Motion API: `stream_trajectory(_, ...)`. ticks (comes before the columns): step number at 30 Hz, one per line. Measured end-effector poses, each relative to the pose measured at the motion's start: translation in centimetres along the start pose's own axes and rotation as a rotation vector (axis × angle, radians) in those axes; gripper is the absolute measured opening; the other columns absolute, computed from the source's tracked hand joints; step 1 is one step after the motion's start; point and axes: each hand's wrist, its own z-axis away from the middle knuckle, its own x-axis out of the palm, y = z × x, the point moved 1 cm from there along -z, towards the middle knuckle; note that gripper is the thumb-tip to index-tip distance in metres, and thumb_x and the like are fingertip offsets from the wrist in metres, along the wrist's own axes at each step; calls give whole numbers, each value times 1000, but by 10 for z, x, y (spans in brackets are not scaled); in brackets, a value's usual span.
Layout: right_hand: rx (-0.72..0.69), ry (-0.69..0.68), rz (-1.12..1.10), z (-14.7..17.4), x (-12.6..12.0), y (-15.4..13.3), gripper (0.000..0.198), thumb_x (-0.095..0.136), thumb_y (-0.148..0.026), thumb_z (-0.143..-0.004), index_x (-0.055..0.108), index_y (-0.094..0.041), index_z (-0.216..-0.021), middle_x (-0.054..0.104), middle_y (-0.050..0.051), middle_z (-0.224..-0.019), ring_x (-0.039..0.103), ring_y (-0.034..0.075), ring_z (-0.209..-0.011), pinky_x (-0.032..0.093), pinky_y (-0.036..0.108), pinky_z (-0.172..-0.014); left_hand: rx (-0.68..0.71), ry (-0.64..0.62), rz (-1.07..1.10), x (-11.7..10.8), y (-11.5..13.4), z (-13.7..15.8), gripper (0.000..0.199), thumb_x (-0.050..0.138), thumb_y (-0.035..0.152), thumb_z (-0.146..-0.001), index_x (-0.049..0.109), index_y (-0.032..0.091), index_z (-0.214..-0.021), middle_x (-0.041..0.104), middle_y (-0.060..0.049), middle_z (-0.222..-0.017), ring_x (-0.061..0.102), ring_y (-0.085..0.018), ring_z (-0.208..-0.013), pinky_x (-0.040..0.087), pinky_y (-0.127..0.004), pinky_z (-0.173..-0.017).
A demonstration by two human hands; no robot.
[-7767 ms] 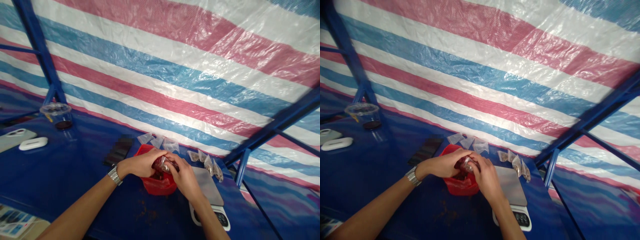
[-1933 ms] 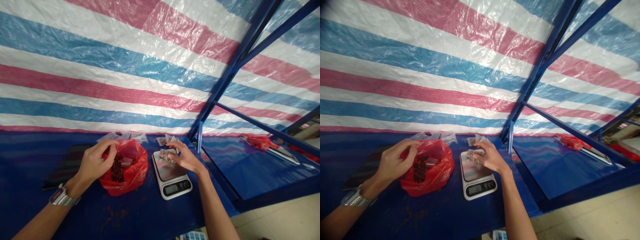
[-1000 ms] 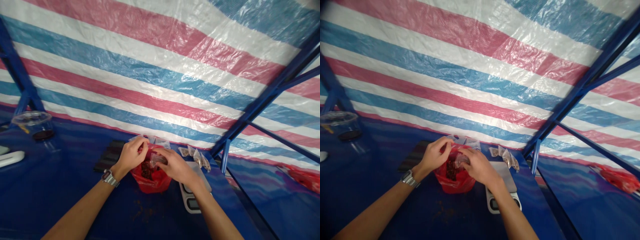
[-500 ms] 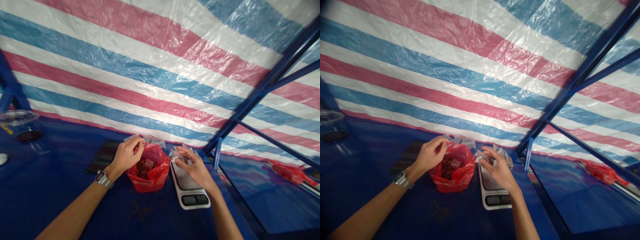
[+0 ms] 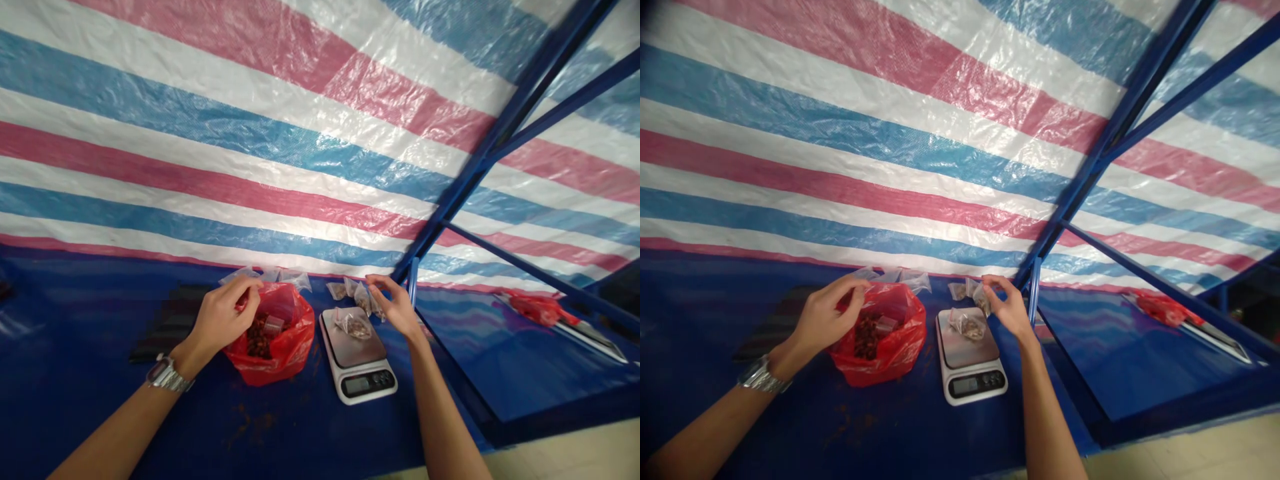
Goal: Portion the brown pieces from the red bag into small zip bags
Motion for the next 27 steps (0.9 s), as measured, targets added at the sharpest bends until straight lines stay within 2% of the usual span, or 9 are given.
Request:
stream_trajectory(4, -8, 70, 38, 10, 6, 11, 39, 59, -54, -98, 76, -20, -100, 76, 9, -98, 67, 26, -90, 54, 43, -88, -7, 2, 1, 0, -1, 1, 16, 53, 18, -98, 69, 22, -97, 79, -2, -91, 77, -18, -83, 57, -27, -83)
stream_trajectory(8, -25, 56, 50, 18, 4, 8, 38, 57, -53, -100, 77, -21, -98, 76, 7, -94, 66, 24, -86, 52, 38, -82, 4, -3, -6, 2, -2, 2, 15, 55, 18, -96, 69, 23, -98, 79, -1, -90, 76, -18, -80, 58, -28, -82)
stream_trajectory(17, -82, -149, 36, 17, 7, -9, 28, 58, -45, -102, 77, -24, -104, 76, 7, -101, 68, 25, -98, 51, 39, -89, 6, -11, -17, 3, -1, 4, 16, 56, 15, -96, 68, 24, -101, 78, -3, -92, 77, -22, -81, 58, -34, -83)
stream_trajectory(22, -92, -238, 49, 18, 6, -15, 22, 62, -38, -100, 76, -25, -111, 76, 6, -104, 67, 25, -98, 49, 40, -91, 46, -4, -21, 6, -3, 6, 16, 57, 13, -96, 67, 24, -102, 78, -3, -94, 77, -22, -82, 59, -35, -82)
stream_trajectory(27, -65, -317, 98, 26, 7, -23, 28, 70, -32, -95, 72, -28, -123, 73, 5, -114, 64, 26, -107, 43, 45, -100, 72, -10, -43, 2, 0, 6, 17, 57, 11, -97, 66, 24, -102, 77, -2, -94, 77, -21, -82, 58, -34, -84)
